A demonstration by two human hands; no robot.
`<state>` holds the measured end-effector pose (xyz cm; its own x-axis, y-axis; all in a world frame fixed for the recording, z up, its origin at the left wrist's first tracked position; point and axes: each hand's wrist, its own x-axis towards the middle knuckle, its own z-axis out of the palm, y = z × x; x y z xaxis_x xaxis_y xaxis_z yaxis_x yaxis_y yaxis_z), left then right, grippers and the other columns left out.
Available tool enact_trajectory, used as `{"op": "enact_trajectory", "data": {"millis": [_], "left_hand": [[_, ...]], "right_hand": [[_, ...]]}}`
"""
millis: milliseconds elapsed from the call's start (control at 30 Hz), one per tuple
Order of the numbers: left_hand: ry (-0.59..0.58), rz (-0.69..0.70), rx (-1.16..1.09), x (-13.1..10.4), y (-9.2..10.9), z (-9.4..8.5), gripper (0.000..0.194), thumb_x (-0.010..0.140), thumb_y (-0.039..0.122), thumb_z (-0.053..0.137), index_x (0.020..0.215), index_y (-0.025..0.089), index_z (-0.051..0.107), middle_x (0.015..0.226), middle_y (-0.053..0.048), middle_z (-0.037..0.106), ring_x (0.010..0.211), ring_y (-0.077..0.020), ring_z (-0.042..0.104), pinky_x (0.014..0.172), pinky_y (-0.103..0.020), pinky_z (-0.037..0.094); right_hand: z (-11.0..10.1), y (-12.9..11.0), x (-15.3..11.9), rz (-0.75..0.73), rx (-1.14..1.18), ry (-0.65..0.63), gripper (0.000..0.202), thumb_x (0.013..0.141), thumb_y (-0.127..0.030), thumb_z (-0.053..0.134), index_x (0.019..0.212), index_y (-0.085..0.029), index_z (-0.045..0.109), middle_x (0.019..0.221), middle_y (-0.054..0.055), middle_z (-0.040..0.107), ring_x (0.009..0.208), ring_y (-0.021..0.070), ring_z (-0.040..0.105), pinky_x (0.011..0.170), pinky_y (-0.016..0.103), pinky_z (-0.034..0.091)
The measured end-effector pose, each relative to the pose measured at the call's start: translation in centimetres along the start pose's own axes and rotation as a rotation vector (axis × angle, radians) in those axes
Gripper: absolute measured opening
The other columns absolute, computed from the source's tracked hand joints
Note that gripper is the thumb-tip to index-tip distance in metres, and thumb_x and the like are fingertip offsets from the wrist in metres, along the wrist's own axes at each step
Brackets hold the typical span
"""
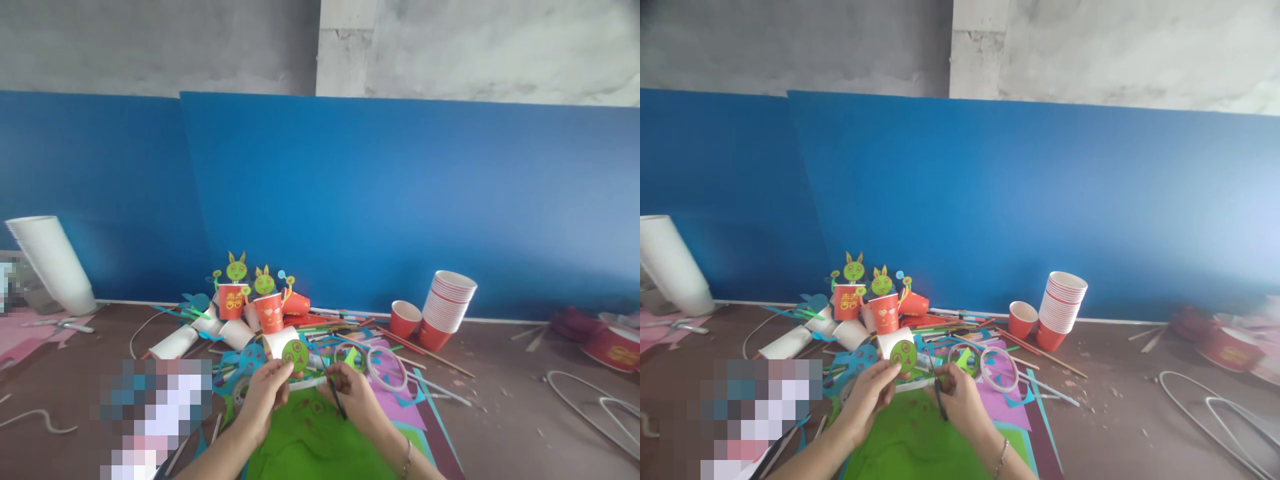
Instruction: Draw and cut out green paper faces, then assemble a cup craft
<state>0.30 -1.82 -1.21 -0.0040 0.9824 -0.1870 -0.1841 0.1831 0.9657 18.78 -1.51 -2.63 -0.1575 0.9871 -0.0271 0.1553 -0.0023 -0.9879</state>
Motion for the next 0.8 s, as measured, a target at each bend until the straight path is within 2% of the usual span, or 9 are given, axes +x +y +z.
{"op": "enact_trajectory", "data": {"millis": [133, 200, 300, 433, 633, 800], "left_hand": [[0.010, -0.003, -0.046, 0.0, 0.0, 0.1, 0.034, 0.061, 0.045, 0.070, 0.071, 0.015, 0.059, 0.050, 0.003, 0.060, 0.034, -0.0035, 0.034, 0.038, -0.018, 0.017], [0.001, -0.019, -0.060, -0.2, -0.1, 0.2, 0.034, 0.062, 0.044, 0.070, 0.076, 0.015, 0.058, 0.061, 0.001, 0.066, 0.036, -0.0040, 0.039, 0.039, -0.018, 0.020], [-0.033, -0.033, -0.050, -0.5, -0.4, 0.4, 0.032, 0.067, 0.045, 0.067, 0.077, 0.016, 0.058, 0.057, 0.002, 0.063, 0.037, -0.0055, 0.042, 0.039, -0.019, 0.020], [-0.071, -0.008, -0.012, -0.7, -0.7, 0.5, 0.031, 0.069, 0.045, 0.067, 0.068, 0.015, 0.057, 0.043, 0.007, 0.047, 0.037, -0.0050, 0.035, 0.040, -0.019, 0.018], [-0.077, -0.004, 0.009, -1.0, -0.3, 0.7, 0.032, 0.067, 0.045, 0.069, 0.073, 0.014, 0.059, 0.052, 0.005, 0.054, 0.038, -0.0042, 0.035, 0.040, -0.019, 0.019], [-0.073, -0.006, -0.028, -1.4, 0.2, 0.9, 0.032, 0.066, 0.043, 0.069, 0.069, 0.014, 0.058, 0.056, 0.003, 0.057, 0.039, -0.0033, 0.035, 0.041, -0.019, 0.018]], "right_hand": [[0.5, -0.2, -0.6, -0.035, 0.063, -0.136, 0.034, 0.070, -0.038, 0.072, 0.090, -0.014, 0.058, 0.058, -0.005, 0.049, 0.050, 0.0099, 0.046, 0.044, 0.021, 0.037], [0.9, -0.3, -0.9, -0.048, 0.085, -0.180, 0.036, 0.071, -0.041, 0.071, 0.090, -0.013, 0.059, 0.059, -0.005, 0.049, 0.050, 0.0089, 0.044, 0.044, 0.020, 0.035], [1.4, -0.6, -1.1, -0.050, 0.141, -0.219, 0.039, 0.069, -0.044, 0.073, 0.088, -0.013, 0.059, 0.058, -0.005, 0.049, 0.048, 0.0076, 0.042, 0.044, 0.020, 0.034], [1.6, -1.1, -1.2, -0.060, 0.216, -0.254, 0.041, 0.069, -0.048, 0.072, 0.087, -0.014, 0.059, 0.066, -0.001, 0.055, 0.051, 0.0087, 0.048, 0.047, 0.021, 0.041], [1.6, -1.0, -1.3, -0.053, 0.236, -0.253, 0.041, 0.069, -0.051, 0.071, 0.083, -0.015, 0.057, 0.060, -0.004, 0.051, 0.046, 0.0077, 0.048, 0.042, 0.019, 0.039], [1.6, -1.1, -1.3, -0.031, 0.244, -0.251, 0.041, 0.069, -0.051, 0.071, 0.085, -0.016, 0.057, 0.062, -0.004, 0.052, 0.047, 0.0084, 0.050, 0.043, 0.019, 0.041]]}}
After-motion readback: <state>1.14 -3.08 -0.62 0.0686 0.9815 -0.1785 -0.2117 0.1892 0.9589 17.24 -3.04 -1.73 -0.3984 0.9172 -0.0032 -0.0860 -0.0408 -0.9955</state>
